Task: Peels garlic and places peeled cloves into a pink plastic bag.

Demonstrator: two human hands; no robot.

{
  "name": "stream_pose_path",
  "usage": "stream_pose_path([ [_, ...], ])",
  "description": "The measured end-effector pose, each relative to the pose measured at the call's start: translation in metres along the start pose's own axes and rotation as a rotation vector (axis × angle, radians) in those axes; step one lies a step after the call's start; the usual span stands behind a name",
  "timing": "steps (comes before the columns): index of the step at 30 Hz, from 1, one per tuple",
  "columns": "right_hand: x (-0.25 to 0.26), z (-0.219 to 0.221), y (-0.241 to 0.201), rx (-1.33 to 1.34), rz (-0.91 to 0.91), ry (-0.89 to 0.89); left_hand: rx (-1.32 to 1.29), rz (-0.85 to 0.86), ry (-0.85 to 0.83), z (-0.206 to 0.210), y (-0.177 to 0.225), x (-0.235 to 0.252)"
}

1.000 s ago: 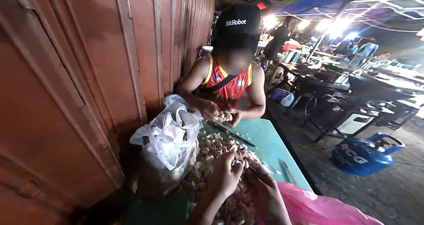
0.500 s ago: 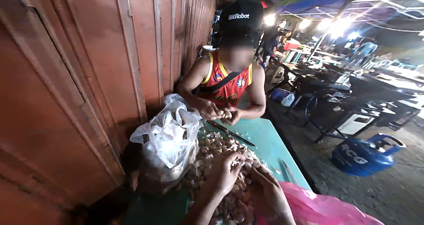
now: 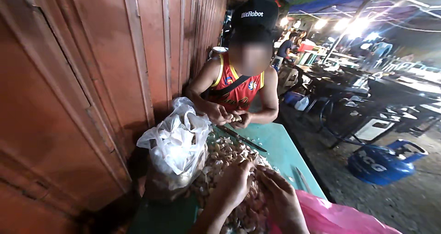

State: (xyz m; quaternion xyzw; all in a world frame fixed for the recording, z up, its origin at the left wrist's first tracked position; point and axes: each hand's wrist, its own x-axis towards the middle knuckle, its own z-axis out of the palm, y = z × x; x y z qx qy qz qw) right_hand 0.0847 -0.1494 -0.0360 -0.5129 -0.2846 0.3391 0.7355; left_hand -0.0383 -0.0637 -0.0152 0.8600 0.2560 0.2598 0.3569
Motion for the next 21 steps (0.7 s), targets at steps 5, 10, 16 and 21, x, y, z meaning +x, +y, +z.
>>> stream_pose_path([
  [5, 0.001, -0.005, 0.001, 0.016, -0.010, -0.029, -0.009, -0.002, -0.020, -0.001, 0.001, 0.000],
  [10, 0.003, -0.010, 0.003, 0.058, -0.003, -0.116, -0.076, -0.070, 0.047, 0.002, -0.001, 0.001],
  [16, 0.008, 0.003, -0.002, 0.012, 0.075, -0.066, -0.270, -0.253, 0.288, 0.009, -0.009, 0.004],
  [21, 0.018, 0.016, -0.004, -0.518, -0.120, -0.221, -0.359, -0.300, 0.392, 0.013, -0.006, 0.002],
])
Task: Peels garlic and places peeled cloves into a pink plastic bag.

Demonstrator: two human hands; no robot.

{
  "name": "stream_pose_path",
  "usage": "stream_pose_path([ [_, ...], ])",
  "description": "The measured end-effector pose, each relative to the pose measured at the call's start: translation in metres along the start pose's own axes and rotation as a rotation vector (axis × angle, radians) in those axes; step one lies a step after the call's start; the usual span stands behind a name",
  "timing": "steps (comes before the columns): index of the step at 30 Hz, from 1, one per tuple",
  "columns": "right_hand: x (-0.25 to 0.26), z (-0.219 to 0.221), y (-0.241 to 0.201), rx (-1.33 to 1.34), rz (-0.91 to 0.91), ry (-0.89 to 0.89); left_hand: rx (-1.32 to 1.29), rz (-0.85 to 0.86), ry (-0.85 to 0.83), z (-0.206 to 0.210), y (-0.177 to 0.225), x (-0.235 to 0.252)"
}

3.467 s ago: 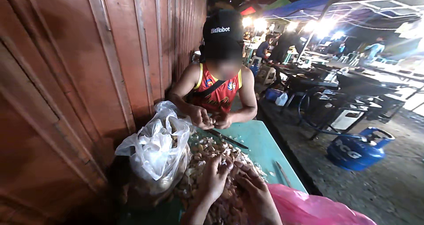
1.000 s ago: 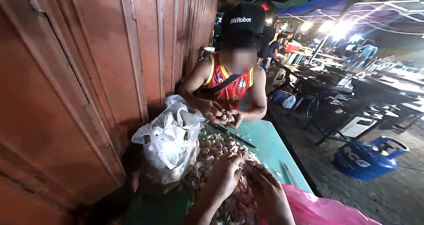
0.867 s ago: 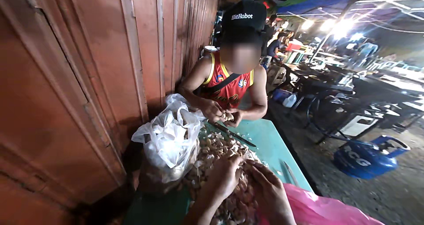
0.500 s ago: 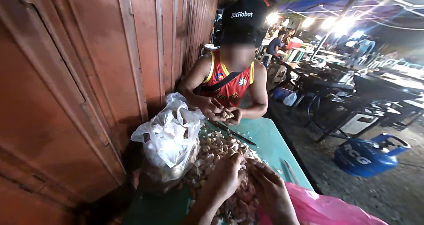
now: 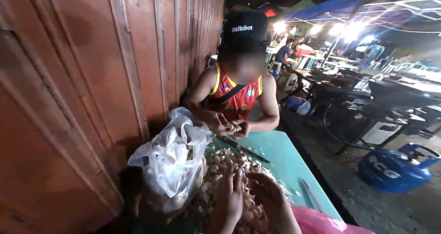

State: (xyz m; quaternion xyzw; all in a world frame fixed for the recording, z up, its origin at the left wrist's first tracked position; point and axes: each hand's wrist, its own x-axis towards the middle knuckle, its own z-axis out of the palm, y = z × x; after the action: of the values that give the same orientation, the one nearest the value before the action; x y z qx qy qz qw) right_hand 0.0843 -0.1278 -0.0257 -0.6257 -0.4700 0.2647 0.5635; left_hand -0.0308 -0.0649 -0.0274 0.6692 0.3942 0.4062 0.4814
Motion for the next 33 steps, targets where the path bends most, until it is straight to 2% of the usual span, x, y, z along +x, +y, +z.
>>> stream_pose_path([
  [4, 0.006, 0.004, -0.002, -0.321, -0.105, -0.065, -0.287, -0.150, 0.116, 0.006, 0.000, -0.004],
  [8, 0.012, 0.007, 0.004, -0.453, -0.173, -0.053, -0.509, -0.288, 0.155, 0.013, -0.004, -0.001],
  [11, 0.012, 0.008, 0.006, -0.514, -0.183, -0.011, -0.626, -0.322, 0.197, 0.014, -0.005, 0.003],
  [15, 0.006, -0.003, 0.015, -0.472, -0.168, -0.028, -0.854, -0.372, 0.195, 0.014, -0.003, 0.004],
  [19, 0.008, -0.008, 0.017, -0.482, -0.148, -0.026, -0.954, -0.499, 0.121, 0.012, -0.011, 0.002],
  [24, 0.010, -0.008, 0.015, -0.494, -0.095, -0.065, -1.020, -0.440, 0.053, 0.013, -0.028, 0.001],
  [28, 0.009, -0.006, 0.020, -0.470, -0.118, -0.058, -1.054, -0.531, 0.113, 0.015, -0.022, 0.003],
  [31, 0.008, -0.004, 0.018, -0.446, -0.099, -0.019, -1.143, -0.515, 0.149, 0.015, -0.020, 0.001],
  [33, 0.006, -0.002, 0.017, -0.416, -0.162, 0.067, -1.163, -0.491, 0.187, 0.014, -0.020, 0.001],
])
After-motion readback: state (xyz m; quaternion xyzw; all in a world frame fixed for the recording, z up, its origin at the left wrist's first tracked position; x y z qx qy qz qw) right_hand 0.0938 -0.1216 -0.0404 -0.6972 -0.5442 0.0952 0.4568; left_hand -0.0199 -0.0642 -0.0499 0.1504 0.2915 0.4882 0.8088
